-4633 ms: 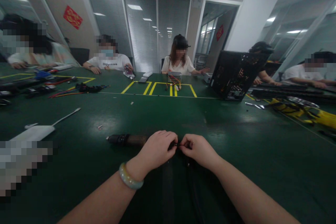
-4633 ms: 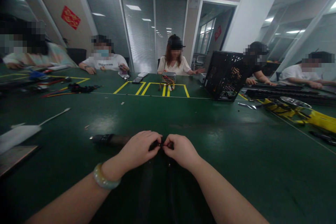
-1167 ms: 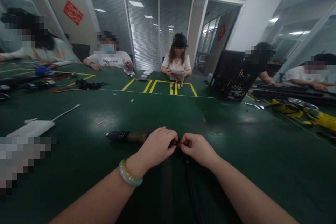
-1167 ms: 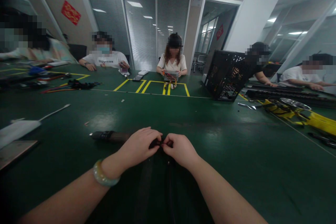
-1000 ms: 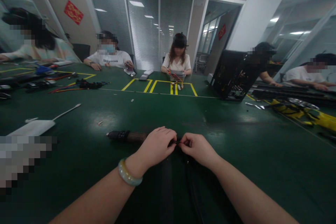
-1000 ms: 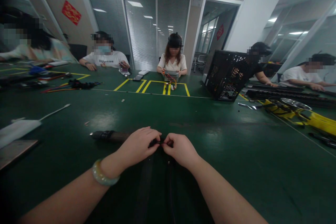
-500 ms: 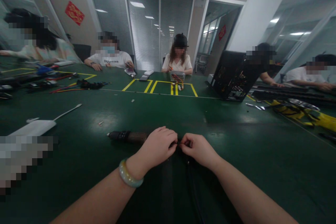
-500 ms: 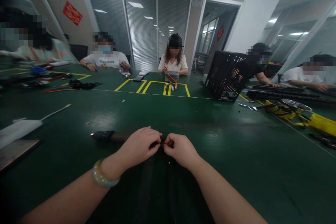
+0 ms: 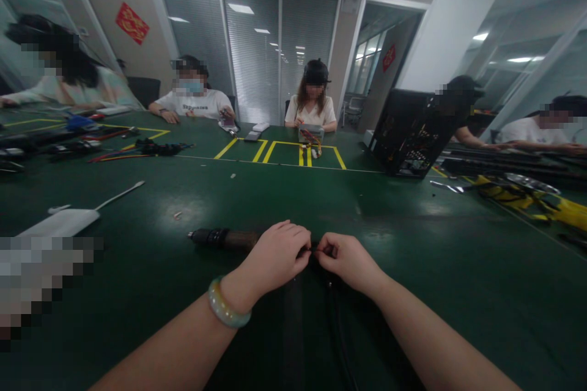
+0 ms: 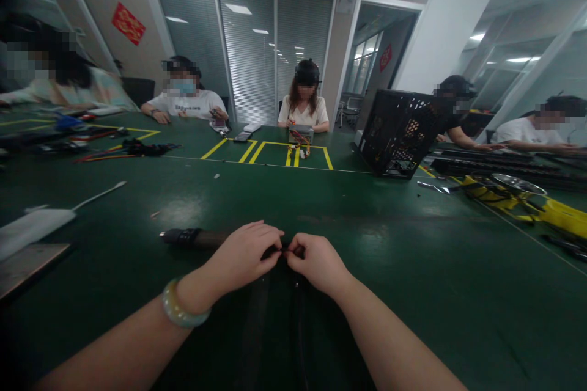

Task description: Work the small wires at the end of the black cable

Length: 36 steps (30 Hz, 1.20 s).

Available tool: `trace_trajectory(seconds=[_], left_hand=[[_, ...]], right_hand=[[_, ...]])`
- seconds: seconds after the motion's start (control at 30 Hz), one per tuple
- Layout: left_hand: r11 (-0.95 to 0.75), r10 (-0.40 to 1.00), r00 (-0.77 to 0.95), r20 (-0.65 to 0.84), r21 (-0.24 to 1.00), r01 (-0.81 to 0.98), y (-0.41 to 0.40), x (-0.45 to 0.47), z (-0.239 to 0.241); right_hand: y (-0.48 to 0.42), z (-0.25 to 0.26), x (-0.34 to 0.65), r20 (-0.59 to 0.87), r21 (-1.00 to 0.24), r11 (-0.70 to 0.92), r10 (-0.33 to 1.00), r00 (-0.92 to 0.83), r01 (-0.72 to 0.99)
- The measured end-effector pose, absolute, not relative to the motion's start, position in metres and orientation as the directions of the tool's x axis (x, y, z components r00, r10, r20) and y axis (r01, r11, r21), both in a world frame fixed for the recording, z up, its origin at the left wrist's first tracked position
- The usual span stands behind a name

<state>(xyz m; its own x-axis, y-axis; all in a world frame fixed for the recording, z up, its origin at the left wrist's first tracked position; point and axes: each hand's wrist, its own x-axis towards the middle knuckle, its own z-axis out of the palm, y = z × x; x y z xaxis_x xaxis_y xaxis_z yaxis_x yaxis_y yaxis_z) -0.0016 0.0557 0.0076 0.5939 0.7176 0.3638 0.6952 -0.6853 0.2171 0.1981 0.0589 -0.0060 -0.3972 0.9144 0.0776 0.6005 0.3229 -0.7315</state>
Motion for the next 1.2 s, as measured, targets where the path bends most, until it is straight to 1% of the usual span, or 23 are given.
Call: trace_trajectory(seconds=[0.33,0.5,0.6,0.83,1.03,1.2], left_hand=[[-0.681,0.727,0.601,0.333,0.236,0.693,0.0575,-0.0026,0.005],[-0.652,0.758,0.587,0.283,0.301,0.696,0.0602,-0.0052,0.0016],[-0.644,0.765,0.587,0.265,0.319,0.695,0.0621,-0.0061,0.001],[-0.634,0.773,0.579,0.259,0.328,0.7,0.0612,-0.005,0.0039],[-0.647,0.762,0.581,0.285,0.339,0.683,0.0613,-0.005,0.0042],[-0.624,0.781,0.557,0.282,0.356,0.696,0.0611,-0.0043,0.0036]], right_hand=[[0.0606,-0.0093,0.1993,0.082,-0.719,0.332,0.913,-0.401,0.61],[0.0613,-0.0097,0.1997,0.076,-0.73,0.33,0.909,-0.409,0.598],[0.0617,-0.0097,0.2002,0.076,-0.735,0.331,0.908,-0.412,0.592],[0.0621,-0.0102,0.1998,0.069,-0.746,0.312,0.915,-0.398,0.588],[0.0607,-0.0079,0.1997,0.067,-0.748,0.318,0.91,-0.41,0.583],[0.0615,-0.01,0.2001,0.069,-0.748,0.318,0.91,-0.408,0.583]])
